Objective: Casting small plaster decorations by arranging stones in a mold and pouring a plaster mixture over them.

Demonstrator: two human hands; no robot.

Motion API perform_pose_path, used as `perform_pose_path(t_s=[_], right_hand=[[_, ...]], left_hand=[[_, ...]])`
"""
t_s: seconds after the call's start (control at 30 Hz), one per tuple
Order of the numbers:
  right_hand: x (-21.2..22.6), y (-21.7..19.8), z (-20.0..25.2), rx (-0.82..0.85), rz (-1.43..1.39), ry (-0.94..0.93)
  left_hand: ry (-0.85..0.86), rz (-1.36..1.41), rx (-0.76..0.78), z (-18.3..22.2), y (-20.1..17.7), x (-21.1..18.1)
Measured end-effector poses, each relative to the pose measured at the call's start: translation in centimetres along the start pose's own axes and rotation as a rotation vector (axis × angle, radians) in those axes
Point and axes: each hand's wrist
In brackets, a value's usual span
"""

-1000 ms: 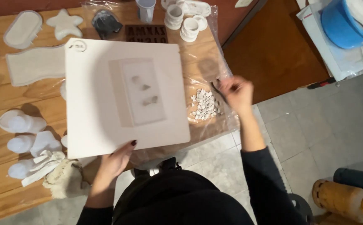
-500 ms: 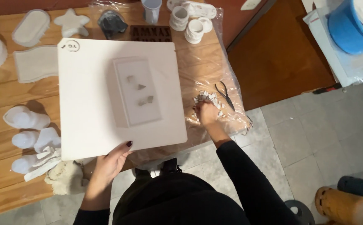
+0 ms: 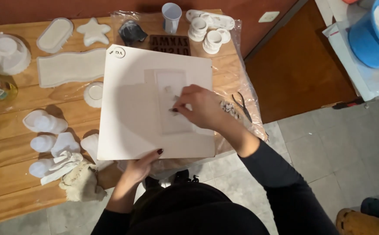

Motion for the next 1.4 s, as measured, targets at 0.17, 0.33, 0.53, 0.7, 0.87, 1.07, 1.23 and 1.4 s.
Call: perform_pose_path(t_s=[0.17, 0.33, 0.53, 0.7, 0.87, 1.07, 1.23, 1.4], right_hand=[[-0.3, 1.9, -1.5, 0.083, 0.253, 0.01], [-0.5, -5.2, -1.0, -0.166, 0.014, 0.199], [-15.8, -4.8, 11.3, -0.392, 0.15, 0.552], [-25.1, 5.0, 22.0, -0.056, 0.262, 0.643], [-21.7, 7.1, 18.9, -0.118, 0.537, 0.604], [-23.7, 7.4, 17.9, 0.089, 0.609, 0.643], [-23.0, 8.4, 17.1, -0.019, 0.513, 0.469], [-23.0, 9.4, 16.0, 0.032, 0.537, 0.534]], left_hand=[[0.104, -0.066, 0.002, 1.0, 1.6, -1.0], [0.116, -0.032, 0.079, -0.4, -3.0, 0.8], [0.043, 0.127, 0.026, 2.0, 0.3, -3.6], [0.11, 0.231, 0.069, 2.1, 0.4, -4.2], [0.118, 0.238, 0.11, 2.1, -0.2, -3.8], [0.09, 0.216, 0.053, 2.3, -0.1, -3.0], [0.111, 0.233, 0.073, 2.1, 0.0, -2.5], [0.086, 0.22, 0.052, 1.9, -0.5, -2.2]])
Point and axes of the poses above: each hand's wrist, its own z-axis away from the middle knuckle, its own y-axis out of the palm, x = y × z, and after that the axes turned 10 degrees about -x, right-handed
